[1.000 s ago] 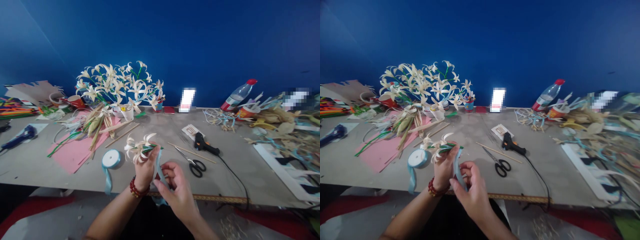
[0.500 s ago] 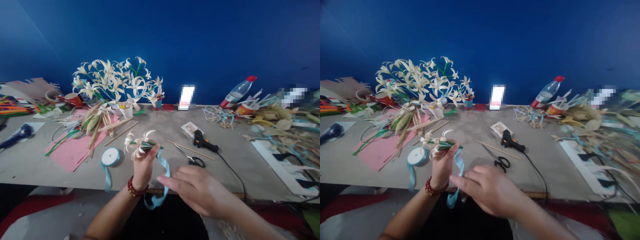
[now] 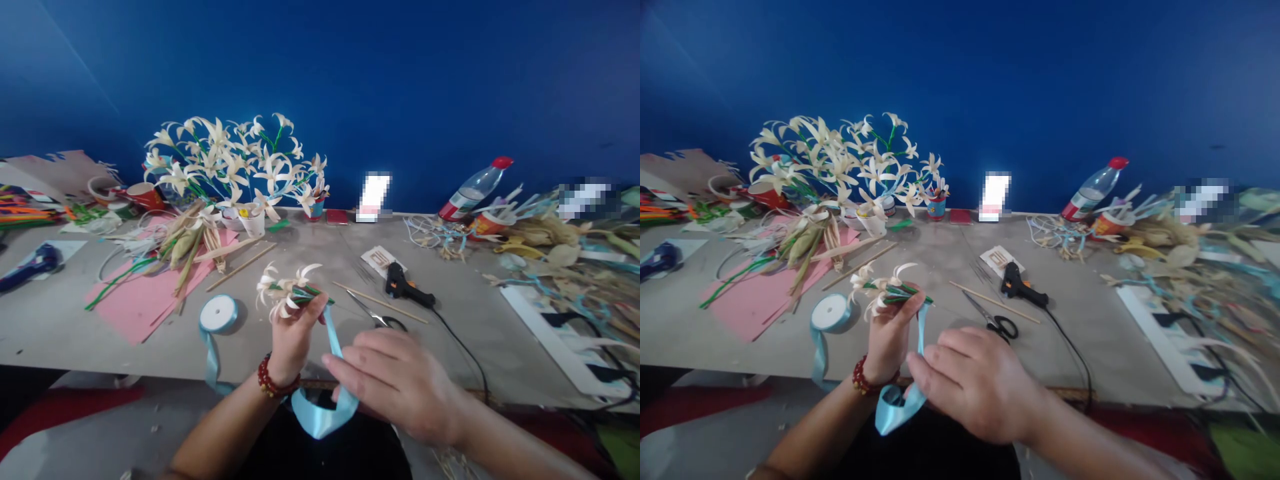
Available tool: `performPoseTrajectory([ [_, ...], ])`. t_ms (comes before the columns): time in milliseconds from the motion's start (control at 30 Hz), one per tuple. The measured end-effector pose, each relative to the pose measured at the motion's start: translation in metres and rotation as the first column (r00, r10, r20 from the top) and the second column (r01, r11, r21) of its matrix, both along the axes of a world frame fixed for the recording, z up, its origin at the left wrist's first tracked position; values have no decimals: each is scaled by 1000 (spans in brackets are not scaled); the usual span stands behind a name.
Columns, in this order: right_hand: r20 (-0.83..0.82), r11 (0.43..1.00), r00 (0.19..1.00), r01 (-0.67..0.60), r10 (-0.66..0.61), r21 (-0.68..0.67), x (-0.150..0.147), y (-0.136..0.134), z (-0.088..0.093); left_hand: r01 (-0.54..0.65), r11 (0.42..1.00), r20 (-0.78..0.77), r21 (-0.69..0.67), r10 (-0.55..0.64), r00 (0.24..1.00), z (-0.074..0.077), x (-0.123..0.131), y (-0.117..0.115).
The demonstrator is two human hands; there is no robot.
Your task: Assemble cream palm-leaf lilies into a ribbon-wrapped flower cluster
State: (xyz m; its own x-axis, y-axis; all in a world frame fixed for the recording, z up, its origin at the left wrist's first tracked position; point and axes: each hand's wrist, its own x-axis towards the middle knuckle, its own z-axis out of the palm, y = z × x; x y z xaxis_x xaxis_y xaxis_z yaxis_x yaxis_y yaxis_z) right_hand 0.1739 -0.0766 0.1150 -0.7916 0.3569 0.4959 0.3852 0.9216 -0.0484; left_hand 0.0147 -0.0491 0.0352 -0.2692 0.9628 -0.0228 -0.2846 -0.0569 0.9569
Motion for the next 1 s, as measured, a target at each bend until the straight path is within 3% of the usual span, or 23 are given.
performPoseTrajectory([
  [200,-122,992,990,52,-66,-113,13,4,-1,113,990,25,89,-116,993,-3,-4,0],
  [300,-207,955,969,73,-136,-288,18,12,8,187,979,-13,77,-187,982,-3,-7,0],
  [433,-324,844,911,47,-255,-534,21,23,15,274,961,-7,44,-274,962,-1,-8,0],
  [567,-387,721,822,41,-419,-692,23,33,5,335,941,85,40,-337,938,1,-8,0],
  [667,-446,594,761,-100,-472,-798,25,41,-4,400,916,106,25,-401,910,3,-8,-2],
  [733,-463,532,762,-186,-452,-826,27,45,-6,438,899,110,9,-436,893,4,-8,-3],
  [900,-416,575,816,-129,-401,-808,34,50,0,477,879,124,-1,-473,872,6,-9,-5],
  [1000,-433,569,808,-152,-400,-808,38,51,-1,478,879,61,1,-477,877,8,-10,-6],
])
